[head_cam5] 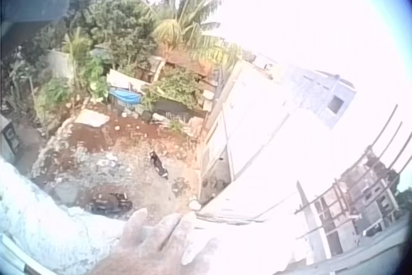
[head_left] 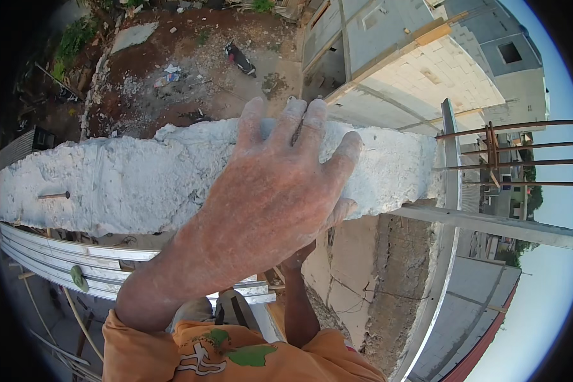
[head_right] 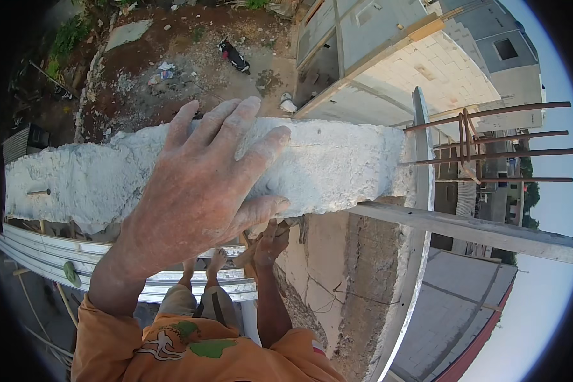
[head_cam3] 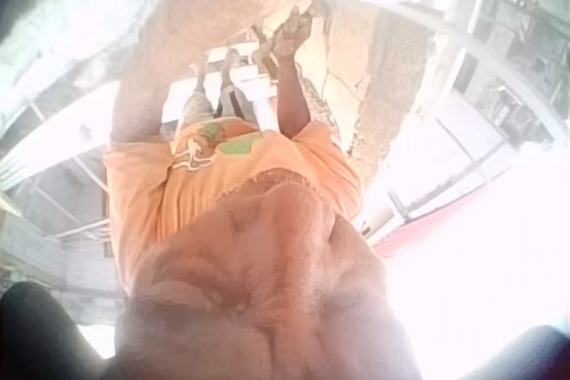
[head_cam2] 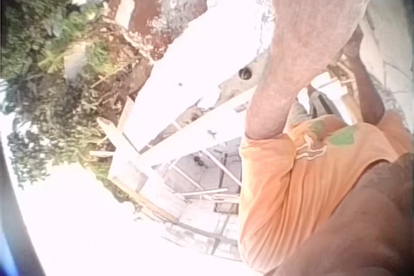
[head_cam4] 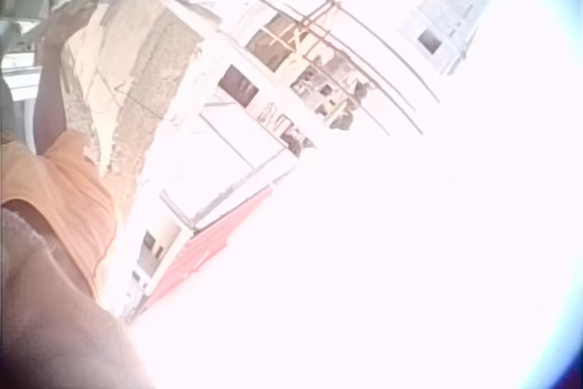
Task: The person levels the top of a concrete wall using a metal straight edge and a wooden float, then hammers a wooden board into the side of the wall structure.
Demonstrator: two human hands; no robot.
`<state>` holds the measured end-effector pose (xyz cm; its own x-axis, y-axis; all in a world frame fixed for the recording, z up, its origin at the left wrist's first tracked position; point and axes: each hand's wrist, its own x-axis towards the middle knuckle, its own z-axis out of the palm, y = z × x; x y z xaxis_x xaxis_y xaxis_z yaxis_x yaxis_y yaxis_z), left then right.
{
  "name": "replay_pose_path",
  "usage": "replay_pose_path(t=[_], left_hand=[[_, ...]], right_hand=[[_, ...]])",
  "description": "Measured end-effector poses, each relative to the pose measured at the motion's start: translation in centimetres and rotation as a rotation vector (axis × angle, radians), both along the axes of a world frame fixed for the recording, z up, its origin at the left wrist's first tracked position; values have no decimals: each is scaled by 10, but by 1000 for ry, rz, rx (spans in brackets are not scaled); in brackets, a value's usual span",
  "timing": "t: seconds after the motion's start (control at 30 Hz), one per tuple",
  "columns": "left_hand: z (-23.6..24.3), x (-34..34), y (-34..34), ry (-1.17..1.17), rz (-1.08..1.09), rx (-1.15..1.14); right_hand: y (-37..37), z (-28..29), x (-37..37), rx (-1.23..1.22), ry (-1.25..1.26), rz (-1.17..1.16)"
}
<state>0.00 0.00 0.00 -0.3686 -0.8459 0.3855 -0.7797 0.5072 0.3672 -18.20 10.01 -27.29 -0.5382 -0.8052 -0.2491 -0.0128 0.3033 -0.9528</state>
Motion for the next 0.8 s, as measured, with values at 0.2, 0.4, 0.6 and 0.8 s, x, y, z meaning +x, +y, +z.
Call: replay_pose_path(t=[0.2,0.4,0.6,0.8], left_hand=[[1,6,-4,-9,-16,-44],[0,1,-1,-61,-3,-76],[4,-1,0,-54,2,-99],[20,-9,-1,-19,-91,-164]], right_hand=[[-7,-17,6,-214,93,-84],[-1,-21,-6,33,-38,-37],[6,-50,-25,93,184,8],[1,-42,-16,-81,374,-59]])
